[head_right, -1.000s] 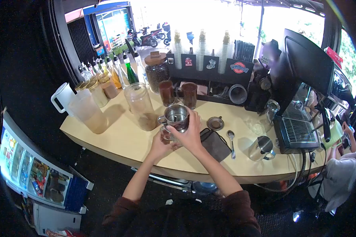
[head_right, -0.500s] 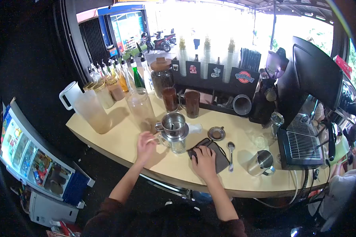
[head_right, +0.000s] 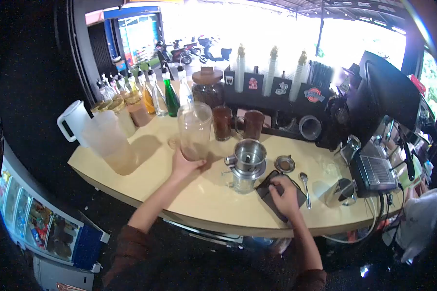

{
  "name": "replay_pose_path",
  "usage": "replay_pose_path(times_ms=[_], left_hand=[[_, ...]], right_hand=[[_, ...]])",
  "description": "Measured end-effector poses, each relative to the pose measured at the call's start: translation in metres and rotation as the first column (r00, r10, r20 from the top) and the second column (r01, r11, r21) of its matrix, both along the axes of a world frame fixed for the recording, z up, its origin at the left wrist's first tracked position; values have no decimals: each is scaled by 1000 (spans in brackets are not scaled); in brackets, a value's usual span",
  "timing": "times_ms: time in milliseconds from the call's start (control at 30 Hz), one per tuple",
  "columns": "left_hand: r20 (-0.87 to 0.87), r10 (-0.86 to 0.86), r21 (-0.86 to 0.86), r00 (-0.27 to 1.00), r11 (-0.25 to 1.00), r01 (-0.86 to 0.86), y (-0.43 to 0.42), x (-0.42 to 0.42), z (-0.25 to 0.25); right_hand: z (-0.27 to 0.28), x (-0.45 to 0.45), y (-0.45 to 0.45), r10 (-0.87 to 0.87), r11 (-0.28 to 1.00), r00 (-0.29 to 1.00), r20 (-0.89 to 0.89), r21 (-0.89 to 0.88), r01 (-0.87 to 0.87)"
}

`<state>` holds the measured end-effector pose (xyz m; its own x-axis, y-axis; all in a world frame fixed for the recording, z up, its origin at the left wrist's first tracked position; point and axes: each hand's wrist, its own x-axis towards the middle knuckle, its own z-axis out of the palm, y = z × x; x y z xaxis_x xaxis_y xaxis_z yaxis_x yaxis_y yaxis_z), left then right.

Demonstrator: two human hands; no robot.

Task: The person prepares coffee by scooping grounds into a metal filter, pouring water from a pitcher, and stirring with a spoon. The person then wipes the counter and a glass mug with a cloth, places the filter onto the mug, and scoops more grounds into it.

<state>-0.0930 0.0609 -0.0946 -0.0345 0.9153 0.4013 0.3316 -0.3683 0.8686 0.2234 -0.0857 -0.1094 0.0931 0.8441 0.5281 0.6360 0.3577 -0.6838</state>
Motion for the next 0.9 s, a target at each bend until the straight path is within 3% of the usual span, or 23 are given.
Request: replay_pose_path(times_ms=[67, 100, 200, 267, 367, 467, 533, 667, 700, 733, 800, 833, 900], left_hand=[[-139, -7, 84, 990, 996, 18, 8, -18, 7], [-75, -88, 135, 993, 986, 98, 13, -24, 8], [-16, -214, 228, 977, 950, 212, 36, -32, -2], [-60, -215, 270, 975, 937, 223, 28, -34, 4], [-98, -186, 321, 978, 924, 208, 20, -36, 11], [-129, -143, 365, 981, 913, 181, 26, -49, 5], [-142, -164, 450, 976, 868, 212, 31, -54, 9], [-199, -187, 507, 962, 821, 264, 29, -59, 20], [-239, -171, 500, 956, 822, 273, 26, -58, 22], [-281, -154, 491, 947, 825, 279, 24, -58, 23], [-285, -148, 499, 947, 821, 278, 22, -60, 24], [-288, -144, 512, 947, 812, 279, 22, -59, 24], [-278, -168, 507, 946, 811, 293, 23, -57, 22]], right_hand=[[38, -1, -6, -96, 993, 991, -91, -77, 89], [61, -1, -6, -56, 998, 988, -146, -13, 55], [130, -21, -6, -139, 986, 989, -55, 86, 144], [167, -54, 1, 57, 983, 994, 88, 170, -72], [194, -108, 22, 255, 954, 947, 195, 108, -279], [191, -135, 60, 335, 934, 888, 315, 14, -357], [185, -146, 79, 423, 906, 816, 394, -186, -380], [182, -166, 102, 504, 852, 770, 391, -369, -371], [182, -172, 107, 466, 812, 771, 435, -557, -176], [173, -172, 115, 469, 808, 768, 435, -562, -175], [151, -172, 131, 644, 745, 602, 473, -569, -349], [147, -179, 132, 601, 763, 613, 513, -598, -247], [117, -174, 144, 580, 797, 614, 536, -527, -294]])
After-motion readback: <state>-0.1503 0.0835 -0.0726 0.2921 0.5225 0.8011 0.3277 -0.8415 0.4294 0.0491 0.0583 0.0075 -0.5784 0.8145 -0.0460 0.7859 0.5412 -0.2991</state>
